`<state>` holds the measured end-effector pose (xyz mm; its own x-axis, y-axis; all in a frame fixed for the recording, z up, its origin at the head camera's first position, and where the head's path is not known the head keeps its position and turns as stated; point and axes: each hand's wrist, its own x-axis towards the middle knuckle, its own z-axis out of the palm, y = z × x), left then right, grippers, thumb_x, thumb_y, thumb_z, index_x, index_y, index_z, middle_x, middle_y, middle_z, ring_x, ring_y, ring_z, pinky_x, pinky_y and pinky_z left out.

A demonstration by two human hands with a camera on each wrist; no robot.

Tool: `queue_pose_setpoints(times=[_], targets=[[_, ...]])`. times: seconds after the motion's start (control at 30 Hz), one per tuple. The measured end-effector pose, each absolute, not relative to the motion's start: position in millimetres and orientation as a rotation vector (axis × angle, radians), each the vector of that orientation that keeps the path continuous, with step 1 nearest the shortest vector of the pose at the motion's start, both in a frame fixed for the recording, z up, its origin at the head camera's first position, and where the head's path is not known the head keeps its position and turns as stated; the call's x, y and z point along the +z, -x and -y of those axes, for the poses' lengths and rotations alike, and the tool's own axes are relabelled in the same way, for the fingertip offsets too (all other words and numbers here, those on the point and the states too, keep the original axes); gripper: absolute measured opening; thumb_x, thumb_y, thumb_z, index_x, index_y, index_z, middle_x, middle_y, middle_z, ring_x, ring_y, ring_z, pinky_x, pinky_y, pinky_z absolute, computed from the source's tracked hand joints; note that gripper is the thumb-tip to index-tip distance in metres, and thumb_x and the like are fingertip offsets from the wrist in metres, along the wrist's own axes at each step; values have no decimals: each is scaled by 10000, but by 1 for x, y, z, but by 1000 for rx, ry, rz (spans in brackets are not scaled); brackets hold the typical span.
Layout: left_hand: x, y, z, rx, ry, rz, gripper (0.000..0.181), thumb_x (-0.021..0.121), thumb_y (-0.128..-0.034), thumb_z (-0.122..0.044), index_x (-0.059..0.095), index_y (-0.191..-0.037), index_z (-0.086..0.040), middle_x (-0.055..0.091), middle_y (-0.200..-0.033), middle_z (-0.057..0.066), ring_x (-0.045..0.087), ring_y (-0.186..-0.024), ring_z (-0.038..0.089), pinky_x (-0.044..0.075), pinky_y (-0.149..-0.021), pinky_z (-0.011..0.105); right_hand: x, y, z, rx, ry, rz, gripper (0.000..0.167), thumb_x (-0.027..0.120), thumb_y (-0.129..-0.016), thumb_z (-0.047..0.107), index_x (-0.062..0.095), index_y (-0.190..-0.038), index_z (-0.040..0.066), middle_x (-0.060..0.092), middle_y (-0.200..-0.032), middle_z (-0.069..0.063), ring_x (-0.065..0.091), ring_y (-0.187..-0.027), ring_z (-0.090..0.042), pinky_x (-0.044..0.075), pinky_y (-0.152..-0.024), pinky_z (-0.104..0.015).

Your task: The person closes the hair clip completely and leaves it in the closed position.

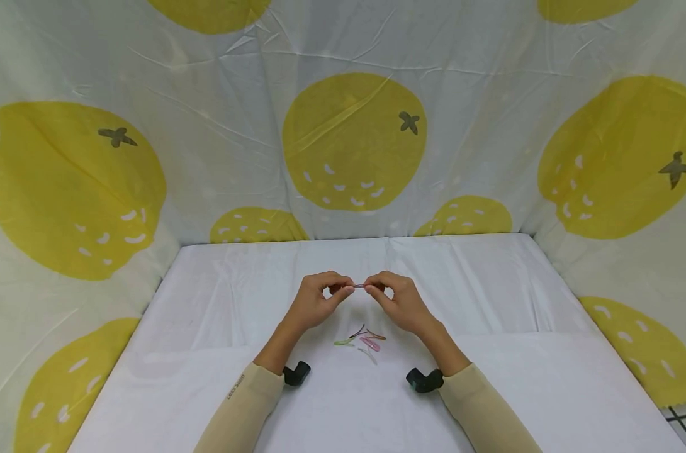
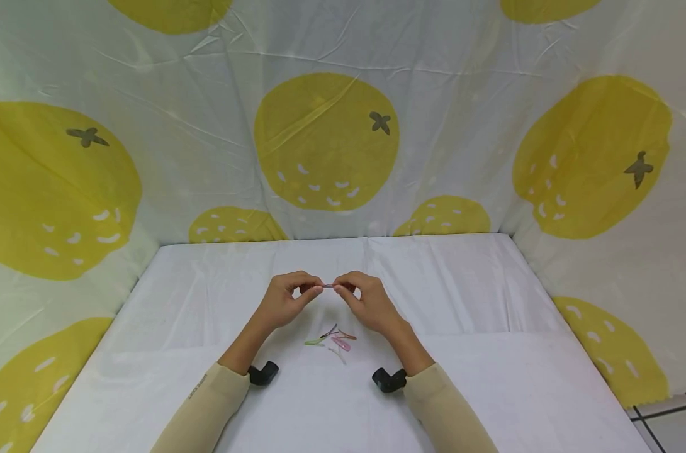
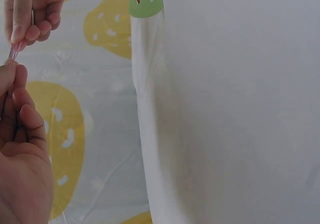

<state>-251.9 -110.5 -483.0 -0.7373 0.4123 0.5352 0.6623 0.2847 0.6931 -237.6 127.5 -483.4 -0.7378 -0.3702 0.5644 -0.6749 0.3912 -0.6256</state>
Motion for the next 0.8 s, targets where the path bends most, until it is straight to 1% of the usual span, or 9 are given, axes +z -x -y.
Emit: queue_pose_setpoints(times=[0.07, 0.23, 0.3, 0.33, 0.43, 0.5, 0.57, 0.67, 0.8], targets=[[-483, 252, 111, -1455, 990, 2305, 124, 737, -970, -210, 804, -1015, -116, 722, -853, -54, 548, -746, 106, 503, -658, 447, -481, 238, -128, 1295, -922, 2325, 82, 701, -987, 143, 748, -1046, 111, 732, -935, 36, 589, -786, -82, 527, -690, -291], [-483, 251, 110, -1485, 983, 2307, 76, 751, -956, -188, 802, -1006, -160, 727, -849, -32, 545, -749, 107, 492, -658, 417, -479, 238, -130, 1315, -938, 2351, 88, 689, -997, 156, 749, -1057, 133, 736, -954, 46, 592, -807, -75, 516, -716, -251], [-483, 250, 108, -1489, 965, 2322, 61, 753, -949, -140, 795, -991, -158, 726, -838, 8, 543, -745, 131, 483, -655, 386, -480, 238, -131, 1329, -948, 2355, 88, 684, -1000, 154, 748, -1059, 142, 737, -960, 50, 598, -820, -76, 517, -728, -248], [-483, 250, 109, -1495, 969, 2316, 55, 752, -950, -142, 795, -985, -144, 725, -836, 7, 539, -744, 123, 478, -653, 357, -480, 238, -131, 1343, -950, 2354, 88, 684, -1000, 153, 749, -1059, 145, 738, -963, 49, 602, -823, -82, 517, -731, -249], [-484, 251, 109, -1498, 968, 2321, 84, 742, -961, -163, 795, -978, -99, 726, -841, -6, 547, -746, 128, 494, -663, 373, -481, 238, -130, 1357, -951, 2338, 88, 685, -999, 145, 749, -1057, 156, 739, -961, 44, 602, -812, -87, 516, -725, -253], [-485, 252, 110, -1490, 958, 2323, 116, 740, -967, -208, 801, -985, -111, 730, -850, -37, 559, -753, 114, 513, -676, 389, -482, 238, -130, 1354, -929, 2336, 86, 691, -995, 151, 753, -1053, 165, 736, -950, 50, 591, -797, -84, 511, -714, -254], [-485, 253, 111, -1482, 936, 2331, 131, 742, -967, -247, 806, -991, -135, 735, -860, -66, 576, -762, 113, 528, -691, 455, -482, 238, -129, 1334, -907, 2341, 79, 700, -991, 163, 755, -1047, 169, 733, -939, 55, 581, -785, -78, 514, -701, -268], [-487, 253, 111, -1466, 885, 2350, 93, 753, -960, -268, 808, -986, -197, 742, -861, -80, 586, -765, 99, 540, -702, 459, -484, 240, -128, 1310, -870, 2353, 73, 713, -984, 179, 759, -1038, 163, 732, -927, 53, 589, -782, -84, 539, -696, -328], [-489, 254, 110, -1450, 826, 2367, 77, 766, -950, -289, 809, -980, -233, 752, -864, -91, 599, -761, 84, 551, -703, 442, -487, 243, -128, 1268, -820, 2363, 69, 728, -973, 185, 761, -1026, 155, 731, -912, 42, 600, -779, -86, 560, -699, -410]])
